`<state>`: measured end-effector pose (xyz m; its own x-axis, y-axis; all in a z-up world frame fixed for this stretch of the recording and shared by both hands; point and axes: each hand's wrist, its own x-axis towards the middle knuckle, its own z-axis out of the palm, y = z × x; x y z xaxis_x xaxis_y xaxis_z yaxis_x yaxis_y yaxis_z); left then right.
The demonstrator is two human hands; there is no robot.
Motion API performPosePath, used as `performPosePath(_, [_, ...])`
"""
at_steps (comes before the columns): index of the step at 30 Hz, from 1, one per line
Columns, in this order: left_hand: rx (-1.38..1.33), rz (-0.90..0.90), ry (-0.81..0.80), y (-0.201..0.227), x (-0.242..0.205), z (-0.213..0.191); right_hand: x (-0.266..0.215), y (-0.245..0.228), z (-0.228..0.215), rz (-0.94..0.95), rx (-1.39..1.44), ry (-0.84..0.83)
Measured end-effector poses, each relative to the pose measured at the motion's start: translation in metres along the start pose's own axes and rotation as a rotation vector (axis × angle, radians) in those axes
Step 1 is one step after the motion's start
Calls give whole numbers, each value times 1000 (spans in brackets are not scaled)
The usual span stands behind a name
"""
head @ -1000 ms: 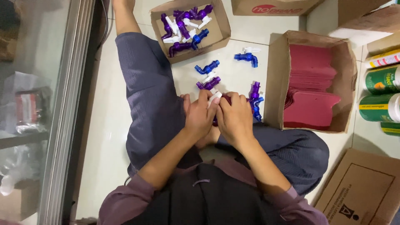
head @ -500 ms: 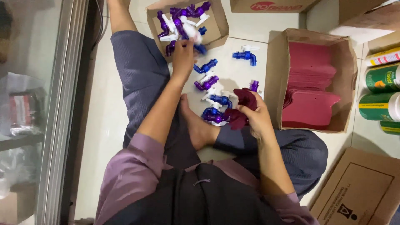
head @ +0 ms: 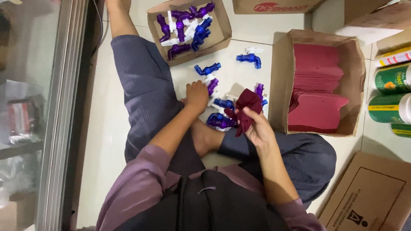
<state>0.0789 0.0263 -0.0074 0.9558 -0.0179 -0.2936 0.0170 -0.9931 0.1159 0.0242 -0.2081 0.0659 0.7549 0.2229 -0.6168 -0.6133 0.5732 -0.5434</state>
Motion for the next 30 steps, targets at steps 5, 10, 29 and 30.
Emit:
performPosePath(5, [-442, 13, -76, 4, -58, -81, 26, 15, -32, -102, -180, 93])
performPosePath(10, [-794, 94, -150, 19, -105, -104, -40, -14, 83, -286, -497, 148])
performPosePath(29, [-2301, 95, -406, -10, -68, 19, -19, 36, 53, -745, -759, -81])
performPosePath(30, [-2334, 193, -555, -17, -48, 59, -30, 23, 65, -560, -299, -156])
